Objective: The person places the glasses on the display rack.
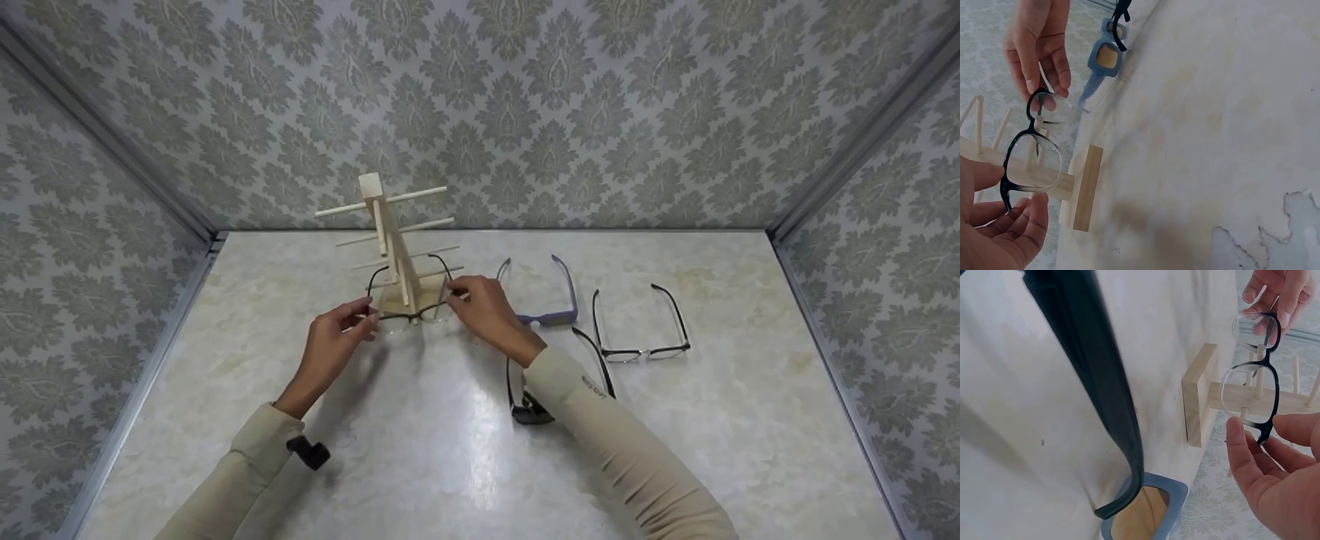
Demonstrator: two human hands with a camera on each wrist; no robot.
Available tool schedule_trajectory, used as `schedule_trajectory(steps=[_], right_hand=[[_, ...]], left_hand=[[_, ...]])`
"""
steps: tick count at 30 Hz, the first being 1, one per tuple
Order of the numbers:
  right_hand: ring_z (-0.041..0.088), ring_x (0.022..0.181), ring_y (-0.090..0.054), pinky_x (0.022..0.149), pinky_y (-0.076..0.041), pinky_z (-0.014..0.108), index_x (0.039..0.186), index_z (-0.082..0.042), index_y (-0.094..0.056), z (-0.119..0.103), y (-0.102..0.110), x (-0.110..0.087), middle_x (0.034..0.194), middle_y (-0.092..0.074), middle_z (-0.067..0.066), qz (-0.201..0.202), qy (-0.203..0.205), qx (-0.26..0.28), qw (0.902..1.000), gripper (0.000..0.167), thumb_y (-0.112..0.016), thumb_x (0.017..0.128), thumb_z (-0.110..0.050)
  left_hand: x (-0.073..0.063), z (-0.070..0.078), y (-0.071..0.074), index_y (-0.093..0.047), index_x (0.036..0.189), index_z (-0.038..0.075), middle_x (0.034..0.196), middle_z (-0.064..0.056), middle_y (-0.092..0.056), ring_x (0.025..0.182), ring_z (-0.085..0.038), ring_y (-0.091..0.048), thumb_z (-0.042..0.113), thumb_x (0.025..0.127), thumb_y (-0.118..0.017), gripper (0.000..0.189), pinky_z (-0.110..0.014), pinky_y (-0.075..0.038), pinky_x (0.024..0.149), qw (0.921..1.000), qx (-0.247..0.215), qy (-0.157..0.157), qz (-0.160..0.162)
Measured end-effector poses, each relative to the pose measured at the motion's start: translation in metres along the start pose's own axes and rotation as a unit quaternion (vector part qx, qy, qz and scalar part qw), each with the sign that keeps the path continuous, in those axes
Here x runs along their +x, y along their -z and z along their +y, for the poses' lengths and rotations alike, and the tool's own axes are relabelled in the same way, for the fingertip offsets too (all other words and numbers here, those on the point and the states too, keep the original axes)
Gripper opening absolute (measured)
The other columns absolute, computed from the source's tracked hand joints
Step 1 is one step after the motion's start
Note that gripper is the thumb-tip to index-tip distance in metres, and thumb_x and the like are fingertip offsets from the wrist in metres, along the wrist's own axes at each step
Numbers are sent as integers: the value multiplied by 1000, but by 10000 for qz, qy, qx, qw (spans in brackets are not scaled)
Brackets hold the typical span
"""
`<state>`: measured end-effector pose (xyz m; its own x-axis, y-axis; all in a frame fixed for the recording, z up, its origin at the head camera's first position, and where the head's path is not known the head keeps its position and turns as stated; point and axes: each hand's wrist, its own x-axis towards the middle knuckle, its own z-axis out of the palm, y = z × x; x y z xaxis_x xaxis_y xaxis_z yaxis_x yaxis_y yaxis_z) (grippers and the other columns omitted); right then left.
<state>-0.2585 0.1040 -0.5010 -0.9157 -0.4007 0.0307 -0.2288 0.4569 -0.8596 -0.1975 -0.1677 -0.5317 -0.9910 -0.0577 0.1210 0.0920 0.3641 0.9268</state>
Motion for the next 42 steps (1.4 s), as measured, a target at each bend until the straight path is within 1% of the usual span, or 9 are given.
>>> schedule_trajectory(steps=[3,7,12,15,21,28,32,37,42], right_hand=[[37,101,-79,84,-65,43,139,4,-73,0,0,-1,124,-77,23,26,-62,22,10000,33,-68,109,-8],[35,99,-80,84,-66,42,139,4,-73,0,-1,-2,123,-78,21,62,-89,35,9999,32,-68,109,-8],[29,97,-79,83,-65,41,138,3,-74,0,-1,-2,122,-78,19,44,-48,-2,10000,31,-68,110,-9],[30,98,-79,83,-64,42,143,2,-71,-1,0,-4,122,-78,18,-5,65,-46,10000,35,-67,111,-11],[43,104,-77,85,-63,49,152,3,-62,-2,9,-15,123,-78,20,24,71,-73,9999,44,-66,113,-15],[32,108,-76,86,-64,45,154,0,-62,1,24,-35,129,-75,18,156,-34,-78,9998,46,-67,112,-17],[34,112,-75,89,-64,48,152,0,-63,4,31,-46,132,-74,21,257,7,-20,9997,44,-67,112,-17],[34,116,-74,95,-61,52,150,-2,-66,6,40,-56,133,-74,19,385,44,-90,9992,42,-69,111,-17],[34,120,-72,101,-60,55,152,-2,-64,7,49,-68,137,-72,20,394,-21,-61,9992,43,-68,112,-19]], left_hand=[[0,-1,1,-66,146,-9,117,-16,-74,98,-24,-76,10,108,-73,43,-28,-65,78,9999,-94,105,-33],[2,-1,2,-65,146,-9,118,-16,-74,97,-24,-76,10,107,-73,44,-28,-65,78,9998,-140,95,-96],[3,-3,3,-64,147,-10,120,-17,-74,99,-27,-76,11,108,-72,45,-30,-66,79,9996,-199,126,-150],[2,-4,5,-61,151,-8,123,-17,-74,103,-29,-76,17,110,-71,49,-32,-66,80,9997,-129,140,-168],[-7,-1,14,-56,158,-1,131,-15,-72,110,-27,-73,24,110,-72,57,-40,-65,84,9996,220,111,-168],[-20,1,26,-67,145,1,124,-14,-75,111,-28,-73,20,108,-74,42,-48,-62,90,9991,406,-126,64],[-29,3,26,-71,137,2,119,-12,-76,108,-27,-74,19,107,-76,35,-48,-62,90,9987,382,-318,74],[-39,6,22,-72,135,2,117,-7,-76,107,-23,-73,18,107,-76,33,-45,-62,88,9984,401,-398,-1],[-45,9,17,-73,134,4,118,-10,-76,106,-22,-74,18,107,-76,31,-46,-63,87,9972,438,-573,-184]])
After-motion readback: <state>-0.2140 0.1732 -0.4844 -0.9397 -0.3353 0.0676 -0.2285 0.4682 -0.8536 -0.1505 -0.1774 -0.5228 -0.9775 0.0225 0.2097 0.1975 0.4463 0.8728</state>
